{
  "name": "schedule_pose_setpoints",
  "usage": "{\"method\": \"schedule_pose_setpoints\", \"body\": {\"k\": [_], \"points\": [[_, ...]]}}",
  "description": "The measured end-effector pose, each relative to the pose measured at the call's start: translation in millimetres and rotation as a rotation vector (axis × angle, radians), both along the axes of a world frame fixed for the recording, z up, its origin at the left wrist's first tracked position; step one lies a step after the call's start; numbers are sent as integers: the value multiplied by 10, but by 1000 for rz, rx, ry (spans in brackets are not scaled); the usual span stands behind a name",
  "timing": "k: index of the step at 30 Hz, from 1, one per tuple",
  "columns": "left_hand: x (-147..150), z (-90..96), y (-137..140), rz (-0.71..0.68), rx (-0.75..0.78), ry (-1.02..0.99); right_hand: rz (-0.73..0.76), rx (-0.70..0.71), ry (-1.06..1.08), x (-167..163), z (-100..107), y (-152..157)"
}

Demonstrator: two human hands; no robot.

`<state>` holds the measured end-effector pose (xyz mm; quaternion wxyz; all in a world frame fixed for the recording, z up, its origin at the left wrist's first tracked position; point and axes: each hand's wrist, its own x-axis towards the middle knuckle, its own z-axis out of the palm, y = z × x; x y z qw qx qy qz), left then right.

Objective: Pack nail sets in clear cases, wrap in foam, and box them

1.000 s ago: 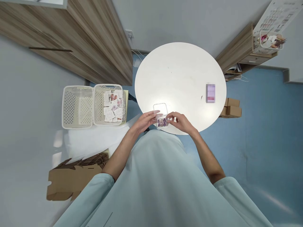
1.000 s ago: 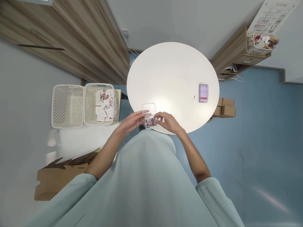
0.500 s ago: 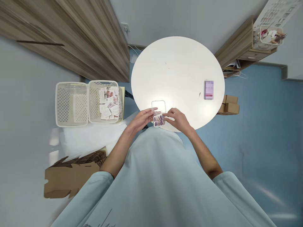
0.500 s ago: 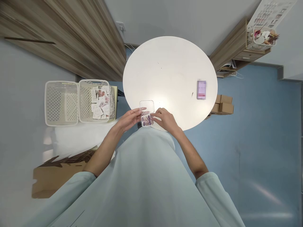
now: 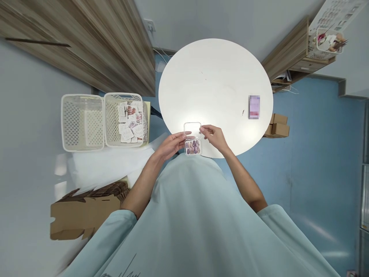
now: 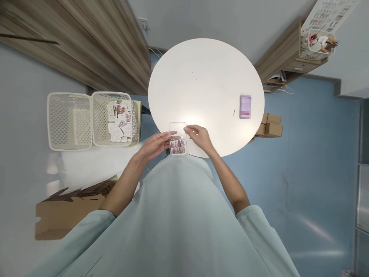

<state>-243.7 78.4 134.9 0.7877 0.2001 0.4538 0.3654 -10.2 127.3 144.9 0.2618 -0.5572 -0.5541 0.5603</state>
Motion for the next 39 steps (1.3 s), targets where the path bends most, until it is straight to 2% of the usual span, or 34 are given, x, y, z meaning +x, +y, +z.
{"method": "schedule_pose_setpoints", "body": {"k": [3, 7, 13, 17, 23, 29, 34, 39], "points": [[13, -33, -52, -13, -18, -26, -8, -132, 145, -90, -85, 44], [34, -95, -159, 40, -34, -33, -56, -125, 205, -168, -118, 30], [18, -199, -327, 105, -58, -52, -75, -117, 156, -170, -80, 45], [-8, -231, -342, 123, -81, -36, -47, -78, 128, -164, -54, 56], [-36, -198, -270, 146, -63, -40, -21, 90, 56, -112, 104, -7], [-46, -168, -216, 163, -30, -43, 111, 230, 12, 22, 288, -173], [-34, -137, -162, 174, -31, -50, 212, 234, 54, 116, 245, -306], [-29, -114, -123, 149, -17, 9, 215, 190, 58, 164, 141, -380]]}}
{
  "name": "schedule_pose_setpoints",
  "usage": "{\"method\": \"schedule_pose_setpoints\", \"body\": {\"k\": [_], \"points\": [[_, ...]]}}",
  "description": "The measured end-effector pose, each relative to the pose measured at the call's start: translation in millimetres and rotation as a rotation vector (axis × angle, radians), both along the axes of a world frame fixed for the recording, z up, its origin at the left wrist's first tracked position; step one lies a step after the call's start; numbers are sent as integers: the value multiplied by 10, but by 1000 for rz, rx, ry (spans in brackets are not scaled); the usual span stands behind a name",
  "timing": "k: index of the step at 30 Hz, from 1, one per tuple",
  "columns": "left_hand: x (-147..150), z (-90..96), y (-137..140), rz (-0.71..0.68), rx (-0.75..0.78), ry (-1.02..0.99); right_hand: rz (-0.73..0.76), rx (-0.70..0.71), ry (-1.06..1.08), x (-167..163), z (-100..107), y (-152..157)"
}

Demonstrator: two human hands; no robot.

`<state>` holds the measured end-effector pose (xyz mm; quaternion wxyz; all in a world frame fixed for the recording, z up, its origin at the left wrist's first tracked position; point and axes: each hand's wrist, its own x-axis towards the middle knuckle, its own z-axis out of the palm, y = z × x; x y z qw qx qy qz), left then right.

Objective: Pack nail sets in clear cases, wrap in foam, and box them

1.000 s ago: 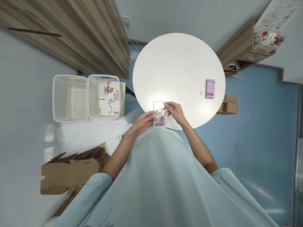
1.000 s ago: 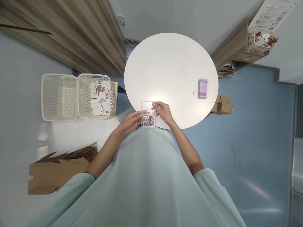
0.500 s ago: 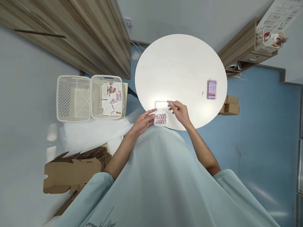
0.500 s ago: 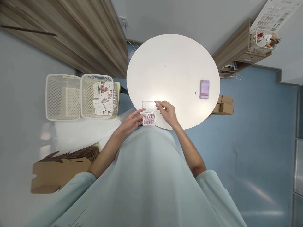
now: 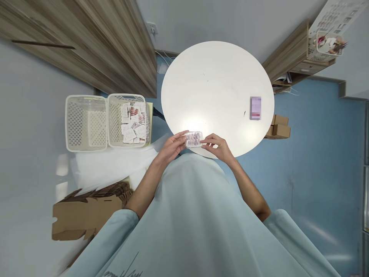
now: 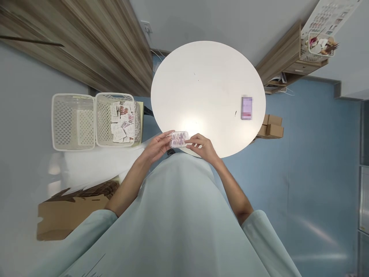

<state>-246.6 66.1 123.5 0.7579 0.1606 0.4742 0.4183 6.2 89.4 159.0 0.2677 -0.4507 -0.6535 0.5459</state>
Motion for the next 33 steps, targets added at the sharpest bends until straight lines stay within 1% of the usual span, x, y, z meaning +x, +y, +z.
{"method": "schedule_pose_setpoints", "body": {"k": [2, 4, 7, 11, 13, 16, 19, 23, 25, 28, 33], "points": [[8, -4, 12, 1, 13, 22, -21, -27, 0, 13, -25, -17], [18, -10, 22, 6, 22, 39, -89, -80, -23, 22, -44, -31], [30, -12, 33, 13, 26, 57, -177, -222, -67, 14, -70, -59], [43, 6, 30, -9, 33, 85, -138, -467, 15, -53, -97, -113], [53, 24, 20, -25, 44, 98, -150, -528, 66, -96, -104, -136], [66, 59, -3, -27, 56, 131, -185, -560, 108, -143, -106, -148], [52, 100, -33, -40, 30, 221, -210, -564, 129, -156, -112, -131], [-2, 138, -82, -177, -53, 355, -218, -567, 129, -145, -164, -101], [-23, 143, -108, -220, -54, 389, -218, -563, 135, -144, -201, -97], [-33, 132, -138, -220, -20, 420, -216, -559, 144, -160, -236, -102], [-59, 73, -167, -191, 1, 456, -204, -563, 103, -235, -223, -97]]}}
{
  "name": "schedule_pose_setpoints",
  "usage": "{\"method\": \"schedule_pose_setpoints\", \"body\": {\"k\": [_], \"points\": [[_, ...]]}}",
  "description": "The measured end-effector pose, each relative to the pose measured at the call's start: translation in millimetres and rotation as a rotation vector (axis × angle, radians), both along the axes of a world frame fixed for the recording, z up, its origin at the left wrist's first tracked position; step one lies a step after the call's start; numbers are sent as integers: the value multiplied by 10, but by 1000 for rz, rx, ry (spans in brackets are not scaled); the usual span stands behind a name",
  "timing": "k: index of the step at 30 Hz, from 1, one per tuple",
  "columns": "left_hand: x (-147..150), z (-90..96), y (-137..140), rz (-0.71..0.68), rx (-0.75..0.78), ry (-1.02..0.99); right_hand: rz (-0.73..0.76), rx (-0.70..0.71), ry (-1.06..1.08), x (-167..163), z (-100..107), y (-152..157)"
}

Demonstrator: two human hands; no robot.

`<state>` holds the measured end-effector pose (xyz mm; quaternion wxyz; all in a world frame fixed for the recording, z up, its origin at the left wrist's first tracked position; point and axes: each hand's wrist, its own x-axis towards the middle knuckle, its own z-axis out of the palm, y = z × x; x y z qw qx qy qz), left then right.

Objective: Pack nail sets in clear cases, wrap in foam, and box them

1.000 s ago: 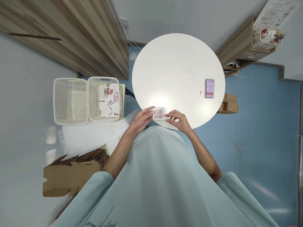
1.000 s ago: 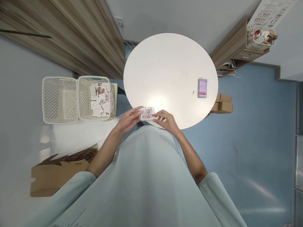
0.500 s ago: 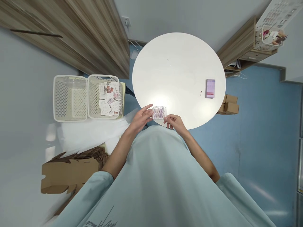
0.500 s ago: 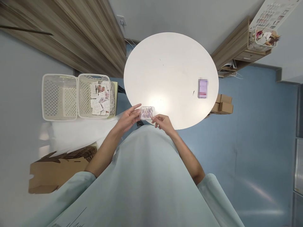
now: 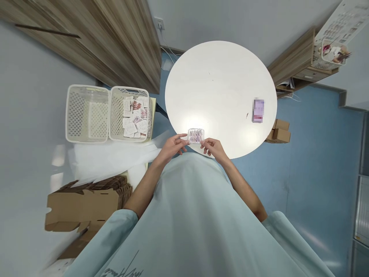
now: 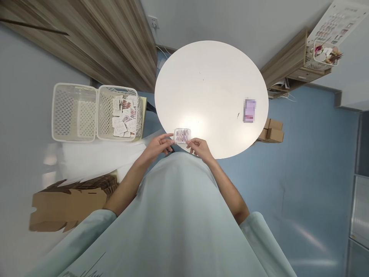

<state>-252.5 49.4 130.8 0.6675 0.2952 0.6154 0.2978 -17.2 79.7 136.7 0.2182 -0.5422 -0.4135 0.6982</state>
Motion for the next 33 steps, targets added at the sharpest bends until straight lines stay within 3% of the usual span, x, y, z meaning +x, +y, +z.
{"method": "schedule_pose_setpoints", "body": {"k": [6, 10, 15, 19, 26, 33], "points": [[-126, -136, -14, 48, 42, 52, 62, 19, -32, -141, -147, 49], [-190, -311, 66, 67, 54, 140, 103, 35, -118, -300, -475, 170], [-214, -663, 233, 58, 24, 283, 173, -8, -264, -543, -925, 371], [-238, -903, 293, 20, -32, 346, 196, -24, -378, -677, -1125, 426], [-270, -1049, 240, -58, 21, 429, 214, -8, -468, -707, -1230, 356], [-327, -983, 154, -58, 28, 471, 278, 9, -576, -687, -1146, 350]]}}
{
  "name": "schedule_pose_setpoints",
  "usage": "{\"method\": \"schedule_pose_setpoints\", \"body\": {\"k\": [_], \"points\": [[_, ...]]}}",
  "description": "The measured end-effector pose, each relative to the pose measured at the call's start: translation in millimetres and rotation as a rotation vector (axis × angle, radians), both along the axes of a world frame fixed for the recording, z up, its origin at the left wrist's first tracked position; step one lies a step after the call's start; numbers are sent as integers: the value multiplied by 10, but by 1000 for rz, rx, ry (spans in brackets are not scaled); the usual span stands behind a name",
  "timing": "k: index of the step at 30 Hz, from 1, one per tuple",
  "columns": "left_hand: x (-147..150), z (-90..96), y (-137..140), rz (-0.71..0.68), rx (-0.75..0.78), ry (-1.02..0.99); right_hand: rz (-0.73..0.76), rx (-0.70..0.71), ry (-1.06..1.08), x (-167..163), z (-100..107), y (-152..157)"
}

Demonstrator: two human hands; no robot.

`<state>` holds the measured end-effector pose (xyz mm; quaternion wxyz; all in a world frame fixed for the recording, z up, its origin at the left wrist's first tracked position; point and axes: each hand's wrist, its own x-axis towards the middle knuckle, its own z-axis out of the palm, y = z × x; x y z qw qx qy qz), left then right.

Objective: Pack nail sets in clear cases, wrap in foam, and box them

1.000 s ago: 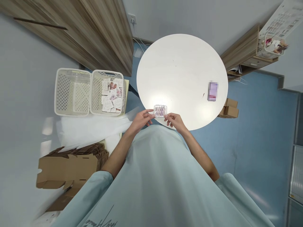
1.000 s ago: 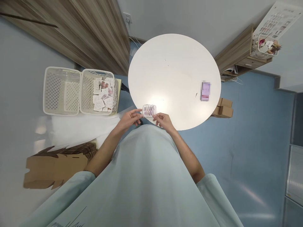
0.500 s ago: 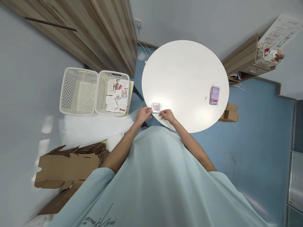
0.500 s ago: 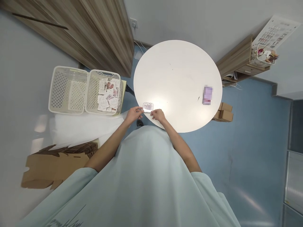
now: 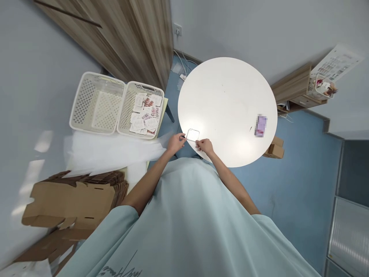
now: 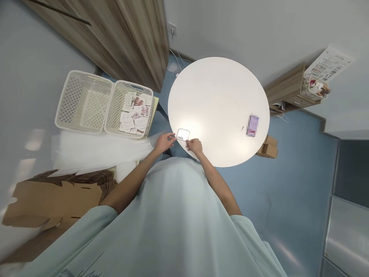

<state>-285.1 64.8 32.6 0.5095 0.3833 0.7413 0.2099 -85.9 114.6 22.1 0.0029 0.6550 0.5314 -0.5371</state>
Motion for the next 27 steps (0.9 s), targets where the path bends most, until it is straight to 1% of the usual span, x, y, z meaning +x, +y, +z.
{"method": "schedule_pose_setpoints", "body": {"k": [4, 8, 12, 17, 19, 22, 24, 27], "points": [[-152, 107, -243, 73, 12, -51, 107, 43, -50, -48, 206, -1], [-406, 168, -633, 186, 50, -72, 252, 128, -52, -227, 461, -15], [-711, 213, -1039, 295, 74, 47, 388, 172, -32, -578, 622, -51], [-1128, 276, -1482, 458, 20, 206, 610, 240, -5, -1188, 675, -183], [-1312, 261, -1636, 523, 2, 275, 706, 270, 5, -1438, 686, -261], [-1593, 179, -1824, 579, -26, 385, 809, 280, 28, -1767, 701, -381], [-1768, 103, -1907, 589, -54, 430, 847, 275, 42, -1945, 705, -454], [-1981, -15, -1957, 575, -106, 460, 873, 265, 48, -2148, 694, -537]]}}
